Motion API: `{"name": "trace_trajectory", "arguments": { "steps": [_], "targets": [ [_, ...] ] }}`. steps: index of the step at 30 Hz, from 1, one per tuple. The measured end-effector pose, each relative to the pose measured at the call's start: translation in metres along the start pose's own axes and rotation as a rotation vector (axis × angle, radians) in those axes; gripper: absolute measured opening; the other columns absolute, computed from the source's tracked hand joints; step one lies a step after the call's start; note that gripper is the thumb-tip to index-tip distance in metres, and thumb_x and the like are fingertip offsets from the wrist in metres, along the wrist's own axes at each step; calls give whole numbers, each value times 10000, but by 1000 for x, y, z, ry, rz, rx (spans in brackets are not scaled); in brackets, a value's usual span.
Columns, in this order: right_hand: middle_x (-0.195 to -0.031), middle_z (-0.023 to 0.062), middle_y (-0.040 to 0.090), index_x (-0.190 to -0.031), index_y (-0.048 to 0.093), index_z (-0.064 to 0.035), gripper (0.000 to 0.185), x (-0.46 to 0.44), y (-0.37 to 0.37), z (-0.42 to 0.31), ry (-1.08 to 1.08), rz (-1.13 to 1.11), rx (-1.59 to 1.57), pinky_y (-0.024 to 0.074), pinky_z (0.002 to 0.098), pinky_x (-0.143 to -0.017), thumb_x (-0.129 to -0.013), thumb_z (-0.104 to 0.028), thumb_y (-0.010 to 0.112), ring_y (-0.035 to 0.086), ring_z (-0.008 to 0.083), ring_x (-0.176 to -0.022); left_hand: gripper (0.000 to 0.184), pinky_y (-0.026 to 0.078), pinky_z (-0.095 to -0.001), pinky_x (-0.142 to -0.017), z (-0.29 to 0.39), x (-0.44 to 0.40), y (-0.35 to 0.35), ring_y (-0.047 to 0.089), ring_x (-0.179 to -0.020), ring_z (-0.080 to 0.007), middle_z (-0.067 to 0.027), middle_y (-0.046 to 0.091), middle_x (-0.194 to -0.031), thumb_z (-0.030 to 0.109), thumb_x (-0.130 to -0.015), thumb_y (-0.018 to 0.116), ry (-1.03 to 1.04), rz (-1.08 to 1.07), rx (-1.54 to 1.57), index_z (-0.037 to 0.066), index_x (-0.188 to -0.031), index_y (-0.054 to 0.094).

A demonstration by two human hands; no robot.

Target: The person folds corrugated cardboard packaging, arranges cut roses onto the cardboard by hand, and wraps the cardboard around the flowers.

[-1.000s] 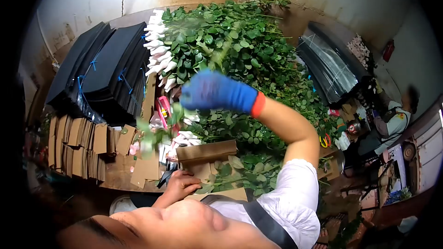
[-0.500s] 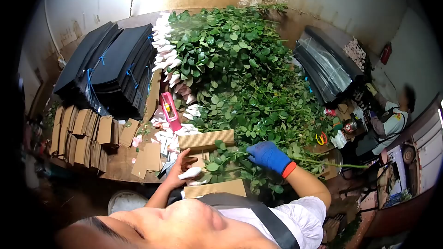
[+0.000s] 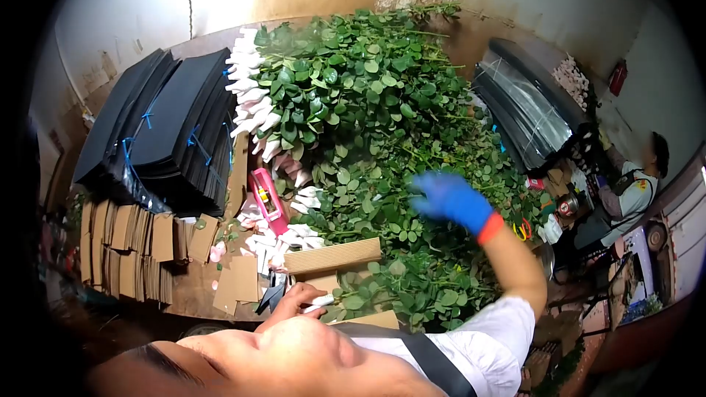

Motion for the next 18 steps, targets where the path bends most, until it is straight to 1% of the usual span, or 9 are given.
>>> {"name": "trace_trajectory", "arguments": {
  "steps": [2, 4, 5, 6, 7, 11, 14, 15, 18],
  "targets": [
    [-1174, 122, 672, -1245, 628, -165, 378, -64, -47, -14, -272, 456, 7, 534, 449, -884, -919, -354, 597, 655, 315, -1058, 385, 533, -336, -756, -5, -2, 2, 635, -908, -234, -103, 608, -1041, 209, -834, 801, 4, -9, 15, 128, -1199, 710],
    [-1098, 132, 643, -1206, 611, -114, 361, -136, -73, -33, -414, 675, 242, 521, 431, -860, -882, -271, 639, 646, 301, -973, 377, 533, -338, -759, -5, -5, 1, 637, -905, -234, -103, 610, -1047, 212, -834, 802, -11, -10, 10, 130, -1192, 719],
    [-1164, 128, 631, -1239, 591, -130, 411, -172, -88, -45, -335, 647, 363, 504, 413, -891, -856, -244, 688, 622, 293, -1038, 335, 532, -338, -752, -6, -6, 0, 644, -882, -235, -100, 622, -1024, 200, -844, 793, -22, 4, 32, 122, -1165, 736],
    [-1156, 107, 605, -1208, 584, -140, 432, -198, -100, -53, -437, 913, 409, 475, 409, -901, -804, -201, 725, 593, 280, -1050, 322, 532, -337, -748, -8, -5, 0, 646, -874, -234, -98, 628, -1014, 193, -849, 787, -11, 17, 16, 118, -1158, 739],
    [-1176, 98, 588, -1151, 620, -136, 335, -226, -106, -59, -314, 885, 530, 449, 408, -943, -829, -195, 691, 564, 283, -1110, 309, 533, -336, -744, -13, -5, 2, 649, -866, -234, -97, 633, -1004, 186, -854, 782, 2, 28, -4, 114, -1152, 741],
    [-1109, 99, 604, -1026, 683, -151, 178, -323, -80, -38, 72, 661, 594, 442, 411, -940, -864, -188, 618, 558, 287, -1105, 280, 531, -349, -722, -7, -6, -3, 653, -833, -241, -96, 650, -964, 152, -849, 778, 6, 67, 9, 109, -1125, 751],
    [-1087, 99, 607, -1024, 677, -167, 212, -294, -78, -39, -133, 739, 600, 443, 412, -921, -814, -187, 669, 562, 293, -1088, 283, 532, -353, -722, -10, -5, -2, 655, -825, -252, -97, 651, -965, 150, -844, 782, 27, 74, -48, 114, -1123, 752],
    [-1120, 103, 610, -1059, 666, -169, 328, -272, -80, -40, -205, 708, 517, 444, 421, -951, -742, -207, 745, 565, 303, -1114, 276, 533, -356, -725, -4, -7, -5, 657, -828, -259, -97, 652, -967, 145, -848, 777, 31, 73, -46, 121, -1123, 753],
    [-1092, 90, 619, -1146, 626, -181, 514, -262, -56, -10, -241, 494, 418, 370, 480, -1100, -674, -263, 813, 540, 295, -1204, 266, 532, -359, -734, -6, -6, -5, 659, -828, -257, -97, 652, -969, 148, -854, 773, 31, 77, -15, 122, -1118, 756]
  ]
}}
Point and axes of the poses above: each hand's wrist, its own x-axis away from the middle knuckle, its own y-axis out of the palm, z = x × y, the point moved 9 cm from there along -x, towards the middle knuckle
